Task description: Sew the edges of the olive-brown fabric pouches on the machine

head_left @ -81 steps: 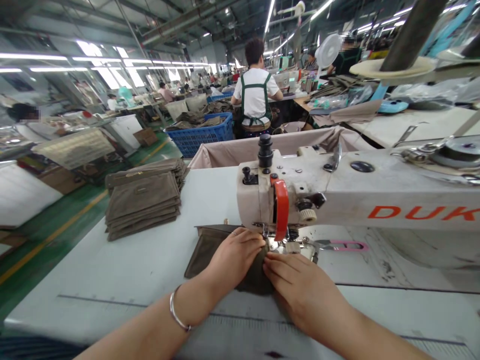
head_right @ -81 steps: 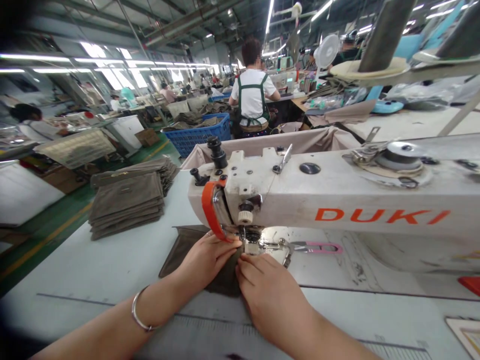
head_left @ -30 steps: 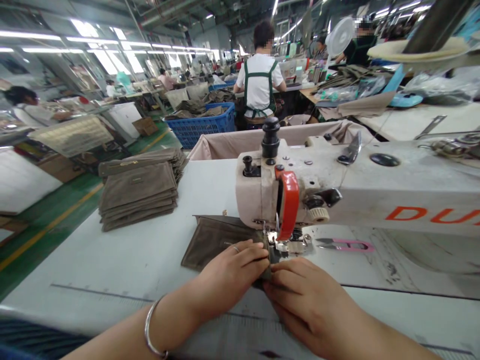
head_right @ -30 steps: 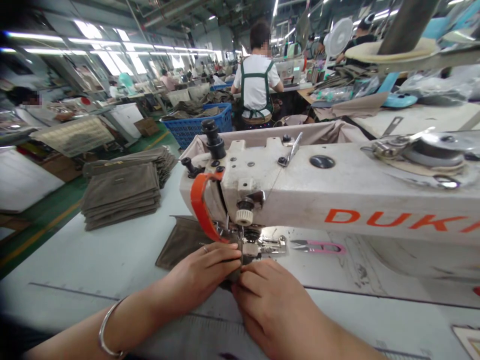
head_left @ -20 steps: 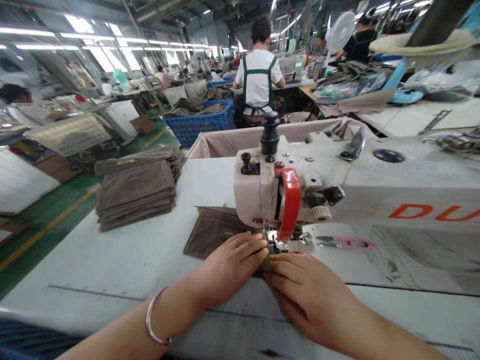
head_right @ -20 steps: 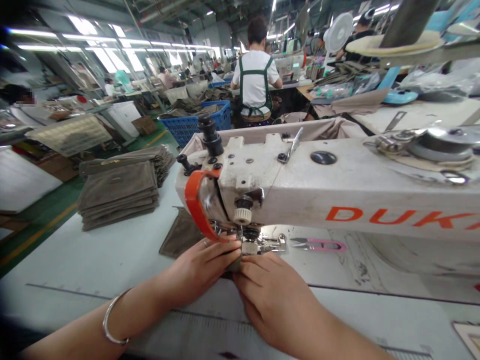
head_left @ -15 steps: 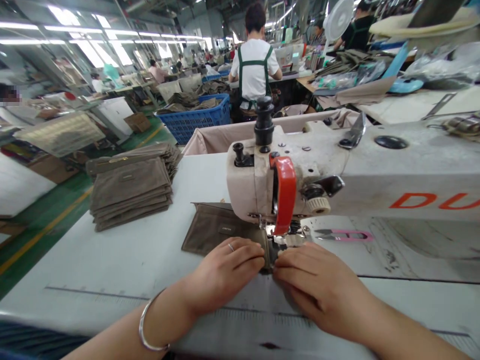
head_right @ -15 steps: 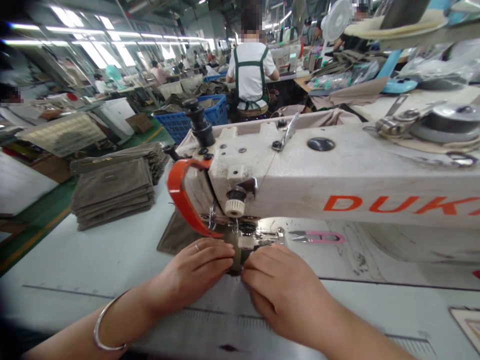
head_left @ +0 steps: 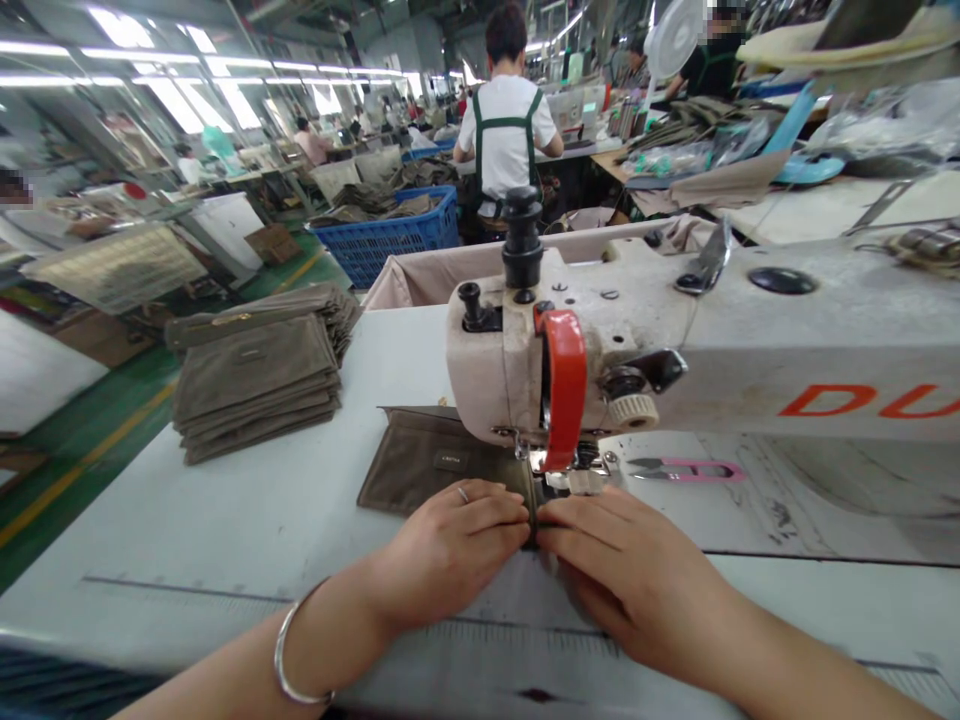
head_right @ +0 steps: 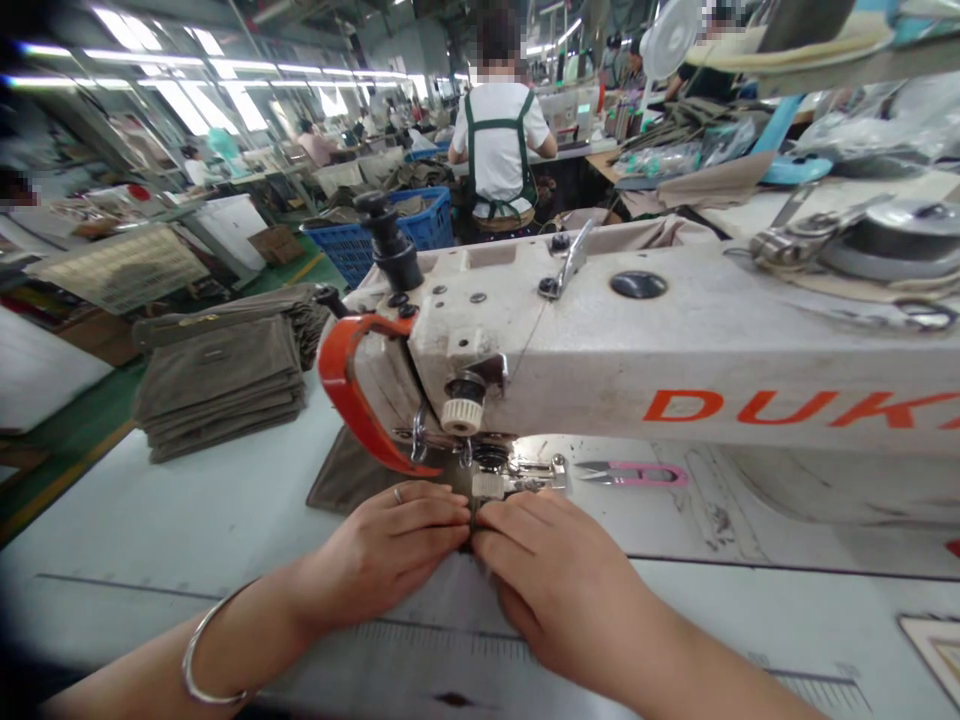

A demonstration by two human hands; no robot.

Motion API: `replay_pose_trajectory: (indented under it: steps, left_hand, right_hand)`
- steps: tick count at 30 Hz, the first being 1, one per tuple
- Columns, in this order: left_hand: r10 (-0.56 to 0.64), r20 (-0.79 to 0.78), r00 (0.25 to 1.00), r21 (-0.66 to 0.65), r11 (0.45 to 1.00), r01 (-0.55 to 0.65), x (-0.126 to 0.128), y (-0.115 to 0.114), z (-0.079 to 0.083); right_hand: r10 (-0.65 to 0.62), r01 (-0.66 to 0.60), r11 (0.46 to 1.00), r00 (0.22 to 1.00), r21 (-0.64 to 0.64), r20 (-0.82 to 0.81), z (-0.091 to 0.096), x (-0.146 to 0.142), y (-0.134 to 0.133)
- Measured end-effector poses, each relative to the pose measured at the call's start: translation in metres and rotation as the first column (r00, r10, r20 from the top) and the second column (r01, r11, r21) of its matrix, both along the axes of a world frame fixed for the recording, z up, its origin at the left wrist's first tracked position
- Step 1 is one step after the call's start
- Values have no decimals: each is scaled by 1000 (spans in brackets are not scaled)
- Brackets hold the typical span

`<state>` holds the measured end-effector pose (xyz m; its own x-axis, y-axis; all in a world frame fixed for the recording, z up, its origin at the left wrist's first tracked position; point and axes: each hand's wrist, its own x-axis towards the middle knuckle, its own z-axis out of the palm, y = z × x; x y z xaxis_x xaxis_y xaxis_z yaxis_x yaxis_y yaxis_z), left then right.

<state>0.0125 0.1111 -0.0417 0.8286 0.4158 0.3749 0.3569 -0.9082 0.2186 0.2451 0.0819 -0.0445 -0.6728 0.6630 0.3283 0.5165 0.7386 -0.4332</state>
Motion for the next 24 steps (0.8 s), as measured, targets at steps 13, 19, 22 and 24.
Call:
replay_pose_trajectory:
  steps: [13,19,22,24]
  left_hand:
    - [55,25,998,-12,998,-55,-1,29,-6]
    - [140,-6,990,-86,986,-140,2,44,-9]
    - [208,-16,978,-94,974,-208,2,52,-14]
    - [238,6,971,-71,969,-237,2,57,-17]
  right_hand:
    - [-136,133,989,990,68,39,-12,-9,6]
    - [-198,188,977,973,97,117,-17,-12,14]
    - [-219,205,972,967,111,131,-18,-13,13]
    - [-225,212,971,966,112,125,-18,-13,12]
